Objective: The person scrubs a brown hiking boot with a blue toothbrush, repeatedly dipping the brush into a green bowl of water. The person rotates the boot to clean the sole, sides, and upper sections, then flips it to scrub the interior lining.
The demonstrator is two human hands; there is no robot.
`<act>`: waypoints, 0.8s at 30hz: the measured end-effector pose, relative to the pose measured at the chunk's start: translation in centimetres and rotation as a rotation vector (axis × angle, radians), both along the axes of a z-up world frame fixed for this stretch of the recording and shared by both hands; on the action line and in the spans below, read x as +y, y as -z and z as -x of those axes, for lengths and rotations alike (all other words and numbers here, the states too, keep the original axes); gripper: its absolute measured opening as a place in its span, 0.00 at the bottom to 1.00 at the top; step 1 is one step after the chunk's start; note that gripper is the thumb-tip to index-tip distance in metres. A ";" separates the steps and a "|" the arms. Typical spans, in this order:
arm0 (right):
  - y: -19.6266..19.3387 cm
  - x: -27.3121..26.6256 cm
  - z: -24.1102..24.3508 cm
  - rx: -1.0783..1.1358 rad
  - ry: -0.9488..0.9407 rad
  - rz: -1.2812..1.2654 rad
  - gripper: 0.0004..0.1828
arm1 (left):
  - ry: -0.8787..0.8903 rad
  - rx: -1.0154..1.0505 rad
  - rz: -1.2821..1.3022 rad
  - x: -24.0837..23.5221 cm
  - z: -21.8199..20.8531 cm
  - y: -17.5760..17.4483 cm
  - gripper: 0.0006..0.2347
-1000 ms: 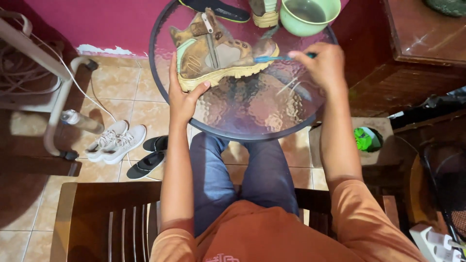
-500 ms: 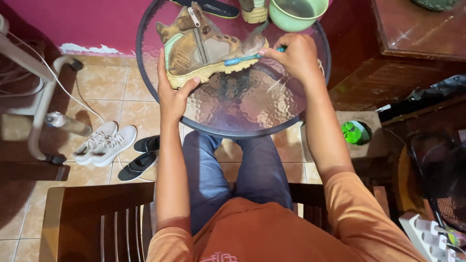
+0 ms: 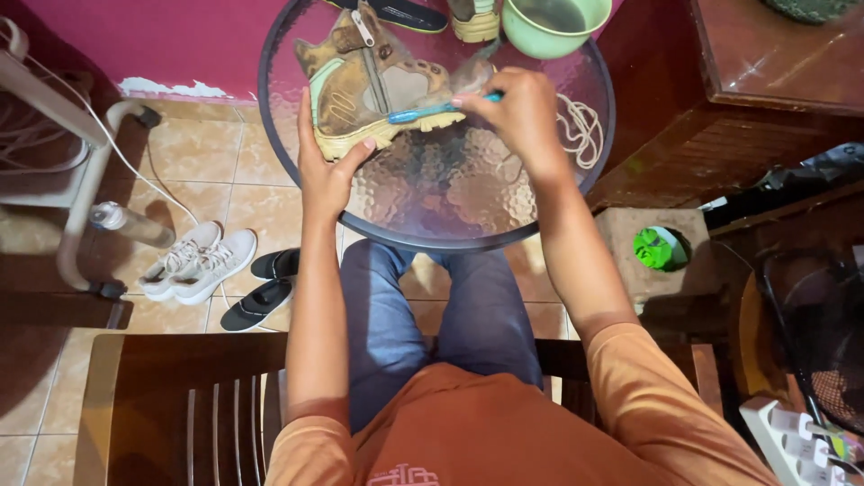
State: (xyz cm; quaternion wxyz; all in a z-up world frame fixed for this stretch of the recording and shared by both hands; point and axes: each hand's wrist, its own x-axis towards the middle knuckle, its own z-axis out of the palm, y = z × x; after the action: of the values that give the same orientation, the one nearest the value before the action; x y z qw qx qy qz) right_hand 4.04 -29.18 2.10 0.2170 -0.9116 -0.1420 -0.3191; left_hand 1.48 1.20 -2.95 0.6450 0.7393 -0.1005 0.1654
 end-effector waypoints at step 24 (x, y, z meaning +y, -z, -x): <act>-0.2 -2.8 1.0 0.091 0.136 -0.081 0.20 | -0.081 0.076 -0.057 0.0 0.2 -0.6 0.41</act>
State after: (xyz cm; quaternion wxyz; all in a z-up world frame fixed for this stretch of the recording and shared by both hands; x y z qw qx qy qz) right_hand 3.00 -31.97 2.31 0.2377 -0.9232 -0.0565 -0.2968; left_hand 1.24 1.18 -2.37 0.6197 0.7667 -0.0505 0.1603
